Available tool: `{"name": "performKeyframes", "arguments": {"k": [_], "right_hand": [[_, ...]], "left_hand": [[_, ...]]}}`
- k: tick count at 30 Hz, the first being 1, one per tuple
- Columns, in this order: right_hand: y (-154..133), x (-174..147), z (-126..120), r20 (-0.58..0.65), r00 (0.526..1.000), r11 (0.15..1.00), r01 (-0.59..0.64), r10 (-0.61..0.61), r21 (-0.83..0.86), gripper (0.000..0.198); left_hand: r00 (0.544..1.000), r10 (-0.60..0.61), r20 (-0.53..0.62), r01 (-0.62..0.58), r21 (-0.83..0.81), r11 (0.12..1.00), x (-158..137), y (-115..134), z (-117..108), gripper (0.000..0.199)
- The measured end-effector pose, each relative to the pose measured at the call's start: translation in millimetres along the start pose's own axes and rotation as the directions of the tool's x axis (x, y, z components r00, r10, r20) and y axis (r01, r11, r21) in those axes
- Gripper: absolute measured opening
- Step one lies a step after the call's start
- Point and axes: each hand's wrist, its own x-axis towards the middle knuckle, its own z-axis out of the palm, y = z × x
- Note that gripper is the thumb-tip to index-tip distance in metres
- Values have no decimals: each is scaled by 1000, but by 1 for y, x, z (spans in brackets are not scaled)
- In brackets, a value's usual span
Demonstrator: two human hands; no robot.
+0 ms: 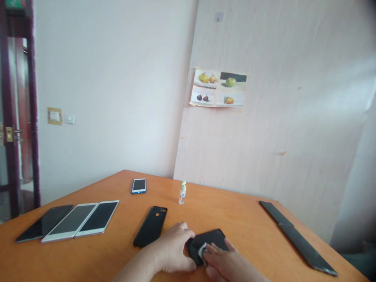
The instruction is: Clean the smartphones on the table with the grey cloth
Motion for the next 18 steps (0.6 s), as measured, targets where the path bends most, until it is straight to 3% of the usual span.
{"name": "performKeyframes", "arguments": {"k": [4,9,11,15,18], "right_hand": [[-3,3,2,35,999,1000,29,-29,2,43],[17,-13,-7,-143,960,965,-253,242,-67,38],[18,-13,-7,-163,947,951,-295,278,-96,39],[4,4,4,-48,995,991,-87,83,-101,38],[-6,17,15,53,997,997,61,-59,-36,42]], "left_hand": [[1000,-10,3,10,1,1000,0,0,0,56],[1000,-23,10,23,-11,1000,0,-1,0,58],[1000,-14,7,14,-7,1000,0,-2,1,58],[1000,6,-4,-6,10,1000,1,-2,0,59],[1000,20,-5,-20,14,1000,0,-1,-1,53]]}}
